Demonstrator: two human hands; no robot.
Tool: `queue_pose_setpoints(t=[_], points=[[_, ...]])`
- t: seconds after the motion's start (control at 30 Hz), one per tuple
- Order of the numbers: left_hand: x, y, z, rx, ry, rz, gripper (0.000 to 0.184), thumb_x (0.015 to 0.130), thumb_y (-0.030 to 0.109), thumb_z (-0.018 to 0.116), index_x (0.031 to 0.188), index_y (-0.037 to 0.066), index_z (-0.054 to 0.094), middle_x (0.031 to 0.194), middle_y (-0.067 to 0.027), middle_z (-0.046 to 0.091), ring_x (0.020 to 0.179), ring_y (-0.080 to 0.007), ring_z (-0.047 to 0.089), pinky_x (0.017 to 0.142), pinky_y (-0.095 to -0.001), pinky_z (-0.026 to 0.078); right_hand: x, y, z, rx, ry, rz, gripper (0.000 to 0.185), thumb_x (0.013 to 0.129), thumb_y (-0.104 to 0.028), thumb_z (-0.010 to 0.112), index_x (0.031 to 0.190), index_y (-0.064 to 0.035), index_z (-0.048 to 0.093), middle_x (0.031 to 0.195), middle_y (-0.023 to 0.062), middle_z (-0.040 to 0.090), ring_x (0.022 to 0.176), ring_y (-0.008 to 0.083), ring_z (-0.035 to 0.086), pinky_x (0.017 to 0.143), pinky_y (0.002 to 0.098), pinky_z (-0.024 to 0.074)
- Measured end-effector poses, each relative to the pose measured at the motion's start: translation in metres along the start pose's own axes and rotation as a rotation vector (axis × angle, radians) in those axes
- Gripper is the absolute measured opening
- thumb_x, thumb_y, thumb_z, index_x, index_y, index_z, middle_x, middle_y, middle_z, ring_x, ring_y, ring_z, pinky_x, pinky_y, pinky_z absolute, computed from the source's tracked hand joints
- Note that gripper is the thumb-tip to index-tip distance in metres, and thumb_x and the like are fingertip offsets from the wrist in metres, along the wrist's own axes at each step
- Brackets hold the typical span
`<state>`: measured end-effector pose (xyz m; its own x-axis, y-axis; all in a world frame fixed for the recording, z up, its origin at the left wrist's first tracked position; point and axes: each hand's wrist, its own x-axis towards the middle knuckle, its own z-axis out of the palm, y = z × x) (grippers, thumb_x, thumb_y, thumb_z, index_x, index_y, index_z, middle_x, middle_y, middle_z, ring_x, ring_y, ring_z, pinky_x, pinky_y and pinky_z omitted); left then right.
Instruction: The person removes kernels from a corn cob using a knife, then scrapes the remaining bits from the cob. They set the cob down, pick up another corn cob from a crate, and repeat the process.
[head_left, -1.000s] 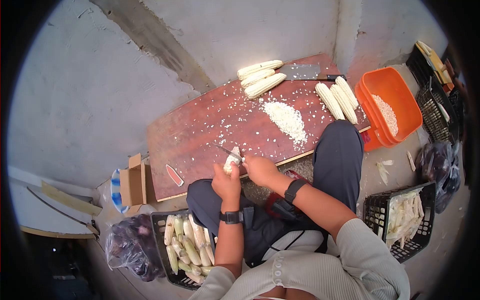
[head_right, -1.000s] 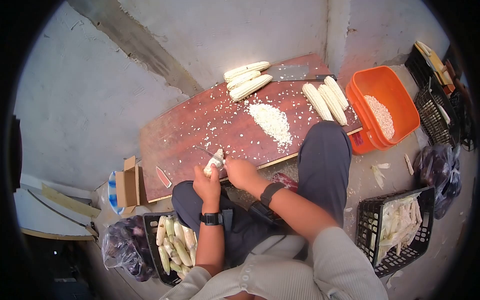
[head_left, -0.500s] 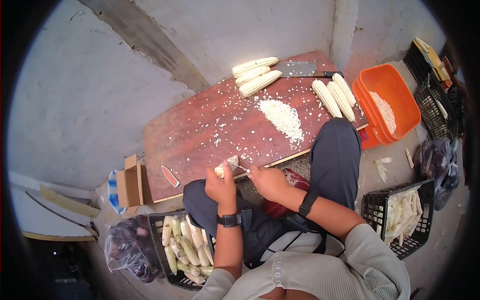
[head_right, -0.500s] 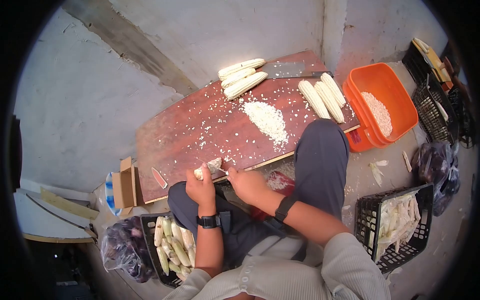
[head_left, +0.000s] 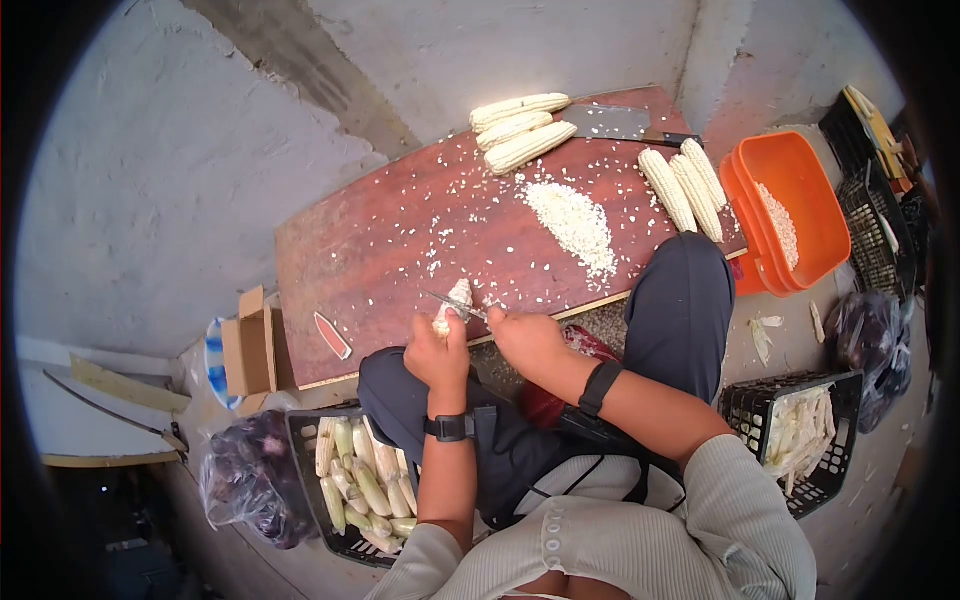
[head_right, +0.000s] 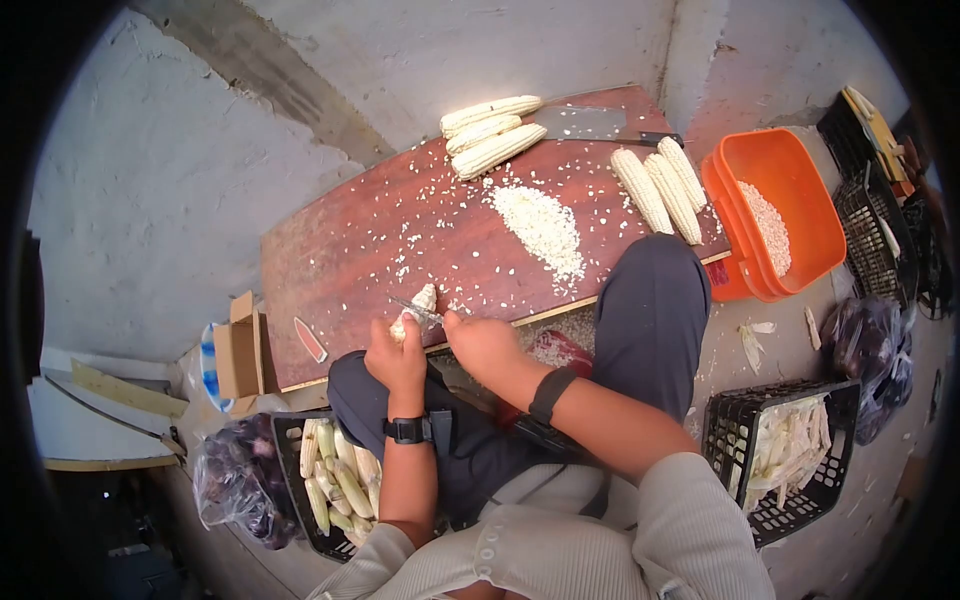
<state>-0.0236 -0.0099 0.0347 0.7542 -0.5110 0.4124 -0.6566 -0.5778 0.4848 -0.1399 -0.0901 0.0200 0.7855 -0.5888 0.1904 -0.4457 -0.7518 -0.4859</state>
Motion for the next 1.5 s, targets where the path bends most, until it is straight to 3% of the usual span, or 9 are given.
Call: queue_pose_setpoints(t=[0.1,0.27,0.4,0.67,0.9,1.07,1.23,1.3,1.5], points=[[-0.002,0.007,0.000,-0.052,0.054,0.025,0.028,0.080,0.028,0.068,0.073,0.004,0.055,0.060,-0.0158,0.060,0.054,-0.0322,0.060,0.051,-0.0391,0.046,0.003,-0.002,-0.015,0.191,-0.213,0.174,0.021,0.091,-0.022,0.049,0.088,-0.0010,0.052,0.071,0.0172,0.063,0.065,0.0372,0.063,0.058,0.0467,0.0496],[-0.009,0.010,-0.005,-0.184,0.111,0.007,0.031,0.078,0.028,0.070,0.069,0.002,0.055,0.058,-0.0143,0.057,0.050,-0.0279,0.056,0.050,-0.0367,0.044,-0.013,0.011,-0.004,0.474,-0.165,0.168,0.029,0.092,-0.030,0.050,0.088,-0.0007,0.053,0.078,0.0213,0.063,0.074,0.0414,0.061,0.066,0.0496,0.0468],[-0.005,0.014,-0.010,-0.120,0.137,-0.032,0.034,0.079,0.030,0.070,0.068,0.002,0.055,0.058,-0.0150,0.056,0.049,-0.0307,0.054,0.048,-0.0388,0.042,-0.019,-0.003,-0.015,0.526,-0.061,0.204,0.030,0.092,-0.030,0.050,0.087,-0.0005,0.052,0.077,0.0216,0.062,0.071,0.0420,0.061,0.064,0.0501,0.0469],[0.005,0.017,-0.006,0.026,0.133,-0.048,0.035,0.078,0.036,0.068,0.073,0.003,0.057,0.070,-0.0163,0.059,0.060,-0.0366,0.057,0.053,-0.0442,0.043,-0.024,-0.021,-0.028,0.173,0.002,0.054,0.016,0.091,-0.018,0.049,0.086,-0.0029,0.050,0.067,0.0157,0.062,0.061,0.0323,0.064,0.052,0.0427,0.0499],[0.009,0.018,-0.003,-0.139,0.037,0.099,0.026,0.079,0.021,0.066,0.070,0.002,0.052,0.069,-0.0144,0.053,0.062,-0.0339,0.053,0.057,-0.0409,0.042,-0.015,-0.013,-0.019,-0.040,-0.158,0.088,0.008,0.083,-0.011,0.051,0.082,-0.0027,0.050,0.065,0.0132,0.063,0.060,0.0267,0.066,0.049,0.0375,0.0520],[0.016,0.021,-0.003,-0.167,0.040,0.022,0.024,0.078,0.017,0.065,0.069,0.001,0.051,0.067,-0.0138,0.051,0.060,-0.0333,0.051,0.056,-0.0408,0.040,-0.002,-0.008,-0.007,0.018,-0.158,0.066,0.010,0.084,-0.009,0.049,0.086,0.0002,0.051,0.068,0.0157,0.064,0.063,0.0295,0.067,0.052,0.0399,0.0529],[0.002,0.020,-0.001,-0.150,0.061,0.185,0.026,0.079,0.018,0.065,0.067,0.000,0.049,0.066,-0.0148,0.051,0.059,-0.0337,0.051,0.055,-0.0410,0.041,0.004,0.009,0.042,0.090,-0.222,0.171,0.014,0.084,-0.012,0.051,0.089,0.0011,0.050,0.070,0.0193,0.065,0.067,0.0367,0.066,0.058,0.0454,0.0518],[0.006,0.010,-0.001,-0.177,0.129,-0.012,0.027,0.079,0.023,0.065,0.069,0.001,0.053,0.069,-0.0158,0.054,0.059,-0.0353,0.053,0.056,-0.0427,0.043,0.006,0.022,0.037,0.088,-0.248,0.138,0.015,0.083,-0.012,0.051,0.090,0.0017,0.050,0.072,0.0205,0.065,0.068,0.0376,0.066,0.059,0.0465,0.0517],[0.006,0.008,-0.003,-0.162,0.107,-0.122,0.033,0.084,0.027,0.063,0.070,-0.001,0.052,0.069,-0.0181,0.054,0.064,-0.0368,0.053,0.060,-0.0445,0.041,-0.008,0.017,0.016,0.119,-0.081,0.145,0.016,0.089,-0.015,0.049,0.088,0.0003,0.052,0.069,0.0179,0.064,0.064,0.0346,0.065,0.057,0.0437,0.0518]])
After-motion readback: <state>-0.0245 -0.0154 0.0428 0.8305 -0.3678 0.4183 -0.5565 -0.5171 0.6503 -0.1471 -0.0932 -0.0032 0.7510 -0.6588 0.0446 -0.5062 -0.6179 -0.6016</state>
